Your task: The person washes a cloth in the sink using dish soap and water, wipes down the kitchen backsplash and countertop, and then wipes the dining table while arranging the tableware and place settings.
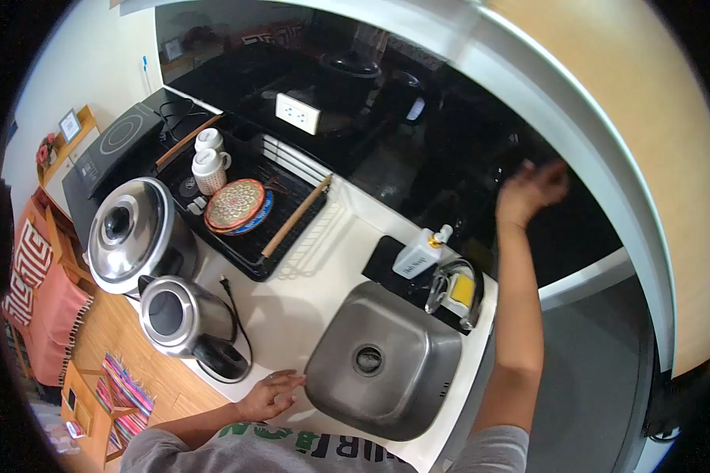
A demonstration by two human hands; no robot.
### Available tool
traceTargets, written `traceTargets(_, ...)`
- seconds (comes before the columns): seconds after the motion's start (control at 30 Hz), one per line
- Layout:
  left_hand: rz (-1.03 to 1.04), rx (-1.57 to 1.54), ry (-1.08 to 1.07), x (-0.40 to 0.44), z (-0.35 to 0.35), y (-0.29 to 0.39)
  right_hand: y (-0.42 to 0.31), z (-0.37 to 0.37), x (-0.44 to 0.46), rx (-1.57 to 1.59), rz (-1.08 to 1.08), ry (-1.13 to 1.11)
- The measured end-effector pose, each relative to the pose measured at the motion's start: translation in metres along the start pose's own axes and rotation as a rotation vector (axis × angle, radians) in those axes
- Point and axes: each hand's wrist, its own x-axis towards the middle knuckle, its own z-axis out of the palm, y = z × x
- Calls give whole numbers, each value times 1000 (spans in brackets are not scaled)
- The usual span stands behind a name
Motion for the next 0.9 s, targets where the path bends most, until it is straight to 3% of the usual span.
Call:
traceTargets(0.07, -30, -52, -39, -15, -12, -17, -89, 27, 1, 19, -28, -175)
traceTargets(0.13, -58, -93, -73, -32, -24, -33, -179, 61, 9, 86, -51, -149)
traceTargets(0.23, -233, -166, -179, -54, -42, -57, -316, 102, 28, 284, 100, -343)
traceTargets(0.27, -237, -158, -173, -55, -62, -49, -353, 124, 32, 296, 69, -305)
traceTargets(0.37, -540, -243, -429, -60, -103, -29, -455, 168, 51, 346, 34, -347)
traceTargets(0.43, -512, -645, -62, -82, -87, -52, -508, 201, 45, 313, -23, -307)
traceTargets(0.5, -413, -686, -31, -83, -72, -78, -538, 226, 20, 321, -77, -310)
traceTargets(0.57, -185, -646, 16, -79, -65, -90, -528, 218, 1, 234, -96, -385)
traceTargets(0.6, -536, -887, -70, -89, -60, -89, -510, 212, -5, 249, -168, -354)
traceTargets(0.67, -609, -843, -233, -92, -58, -116, -460, 191, -10, 186, -284, -293)
traceTargets(0.77, -579, -957, -27, -81, -84, -65, -341, 133, -16, 134, -375, -392)
traceTargets(0.83, -573, -938, 28, -84, -77, -76, -255, 78, -4, 40, -360, -545)
traceTargets(0.9, -627, -835, -63, -81, -76, -84, -159, 32, -5, -129, -424, -555)
